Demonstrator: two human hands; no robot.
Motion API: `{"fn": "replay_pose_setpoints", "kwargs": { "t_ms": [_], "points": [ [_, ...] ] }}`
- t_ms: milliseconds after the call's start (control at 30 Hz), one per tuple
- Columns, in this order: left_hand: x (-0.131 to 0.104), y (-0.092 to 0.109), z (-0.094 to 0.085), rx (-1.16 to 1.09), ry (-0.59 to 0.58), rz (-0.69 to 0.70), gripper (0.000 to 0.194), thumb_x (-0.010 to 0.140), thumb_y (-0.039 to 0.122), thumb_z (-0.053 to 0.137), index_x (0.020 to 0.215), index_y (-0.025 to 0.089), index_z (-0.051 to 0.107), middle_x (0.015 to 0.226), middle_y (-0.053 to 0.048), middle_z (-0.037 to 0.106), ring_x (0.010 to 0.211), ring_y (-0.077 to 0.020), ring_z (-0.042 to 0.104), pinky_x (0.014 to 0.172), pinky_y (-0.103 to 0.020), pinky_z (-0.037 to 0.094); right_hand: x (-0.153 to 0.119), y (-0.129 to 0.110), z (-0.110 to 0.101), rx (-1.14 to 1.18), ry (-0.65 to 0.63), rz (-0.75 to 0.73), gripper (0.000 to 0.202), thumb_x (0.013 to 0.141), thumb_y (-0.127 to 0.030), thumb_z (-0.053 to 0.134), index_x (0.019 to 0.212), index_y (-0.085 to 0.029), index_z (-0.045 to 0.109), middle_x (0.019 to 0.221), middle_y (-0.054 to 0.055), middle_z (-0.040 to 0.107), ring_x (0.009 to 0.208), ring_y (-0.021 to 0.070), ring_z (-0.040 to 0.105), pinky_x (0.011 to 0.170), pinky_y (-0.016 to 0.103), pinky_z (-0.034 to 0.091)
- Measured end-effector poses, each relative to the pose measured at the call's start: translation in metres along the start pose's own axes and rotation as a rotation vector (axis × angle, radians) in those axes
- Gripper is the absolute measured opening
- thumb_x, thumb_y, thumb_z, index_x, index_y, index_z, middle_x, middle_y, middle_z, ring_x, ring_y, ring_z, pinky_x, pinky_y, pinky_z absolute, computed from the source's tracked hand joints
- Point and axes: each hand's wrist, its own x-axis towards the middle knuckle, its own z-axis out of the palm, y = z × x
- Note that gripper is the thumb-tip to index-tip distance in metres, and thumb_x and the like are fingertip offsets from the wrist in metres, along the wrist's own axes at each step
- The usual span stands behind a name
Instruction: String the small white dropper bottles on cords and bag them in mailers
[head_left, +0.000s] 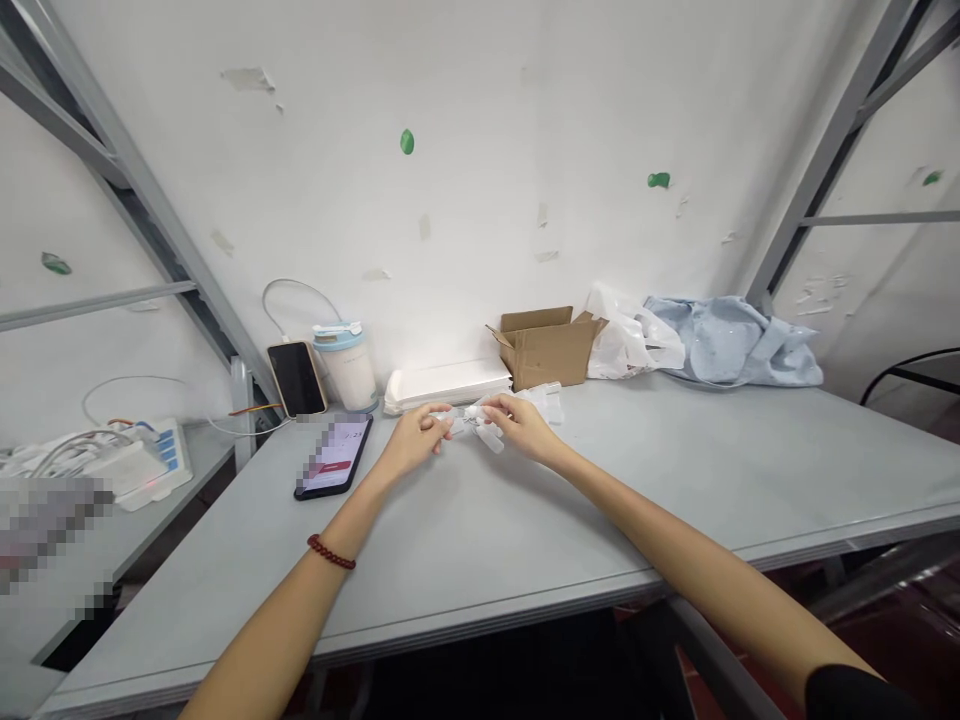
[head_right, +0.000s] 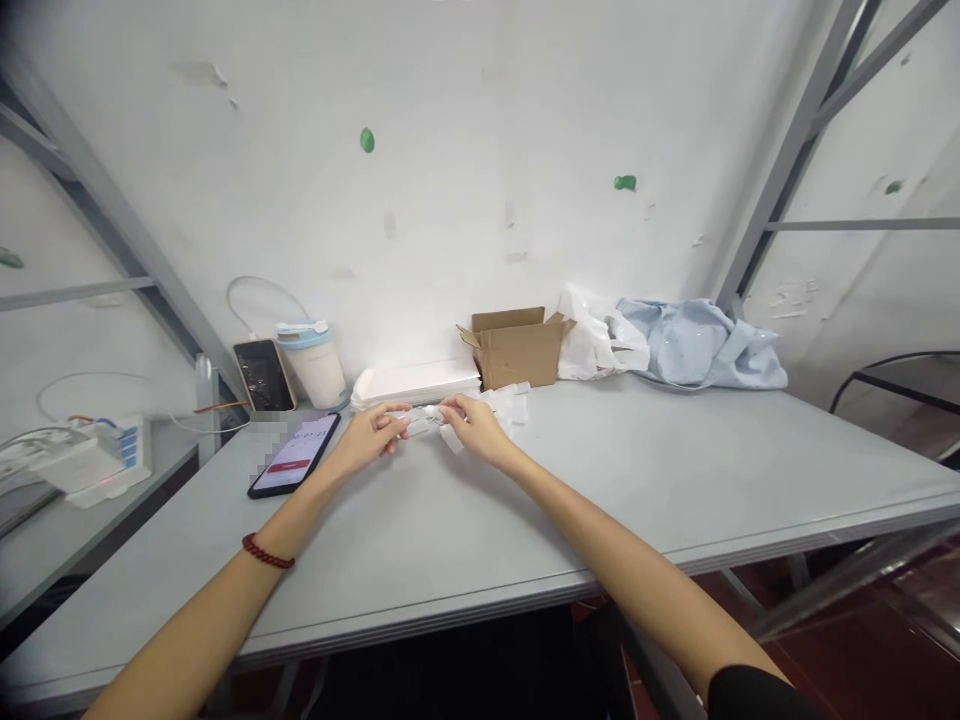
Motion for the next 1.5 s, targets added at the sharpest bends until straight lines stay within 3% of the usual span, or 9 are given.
{"fn": "replay_pose_setpoints", "kwargs": {
  "t_ms": [233,467,867,1033,1333,1500],
  "points": [
    [0.004,-0.002,-0.005,-0.148,0.011,-0.072,0.043,0.062,0.047,0.066,0.089,0.013,0.062,0.067,-0.002,0.062,0.046,-0.0087,0.049,0.044,-0.022,0.036,-0.001,0.0,0.0,-0.056,0.039,-0.005,0.025,0.087,-0.029,0.045,0.1,-0.014,0.061,0.101,0.009,0.067,0.088,0.0171,0.059,0.073,0.029,0.043],
    [0.001,0.004,-0.006,-0.063,-0.004,-0.1,0.033,0.065,0.045,0.064,0.07,0.013,0.062,0.066,-0.003,0.062,0.05,-0.0089,0.051,0.047,-0.022,0.039,-0.004,-0.003,0.0,-0.091,0.026,-0.059,0.025,0.088,-0.027,0.044,0.101,-0.013,0.06,0.102,0.009,0.066,0.085,0.0162,0.058,0.073,0.029,0.042],
    [-0.002,0.008,-0.008,-0.088,-0.028,-0.088,0.033,0.062,0.038,0.065,0.082,0.012,0.066,0.068,-0.003,0.064,0.049,-0.009,0.05,0.048,-0.023,0.04,-0.003,0.0,0.0,-0.132,0.021,-0.089,0.022,0.088,-0.024,0.045,0.1,-0.014,0.06,0.099,0.008,0.066,0.077,0.0153,0.057,0.068,0.028,0.042],
    [-0.003,0.01,-0.009,-0.168,-0.056,-0.096,0.037,0.065,0.039,0.063,0.09,0.012,0.066,0.079,-0.007,0.068,0.055,-0.0108,0.056,0.054,-0.026,0.047,-0.003,0.0,-0.001,-0.12,0.037,-0.09,0.023,0.088,-0.026,0.045,0.1,-0.015,0.061,0.099,0.008,0.067,0.08,0.0157,0.058,0.069,0.028,0.042],
    [-0.002,0.003,-0.005,-0.078,-0.09,-0.026,0.03,0.061,0.042,0.069,0.07,0.013,0.068,0.066,-0.005,0.068,0.054,-0.0125,0.056,0.057,-0.028,0.049,-0.005,-0.002,0.0,-0.063,0.013,-0.113,0.023,0.088,-0.029,0.045,0.097,-0.016,0.062,0.096,0.007,0.067,0.085,0.0165,0.059,0.069,0.028,0.043],
    [-0.002,0.0,-0.005,-0.091,-0.114,-0.007,0.032,0.065,0.043,0.068,0.07,0.012,0.069,0.07,-0.007,0.069,0.057,-0.0135,0.059,0.059,-0.028,0.051,-0.006,-0.004,0.0,-0.056,-0.021,-0.118,0.022,0.087,-0.028,0.047,0.096,-0.016,0.062,0.092,0.006,0.067,0.08,0.0154,0.058,0.067,0.027,0.042]
  ]
}}
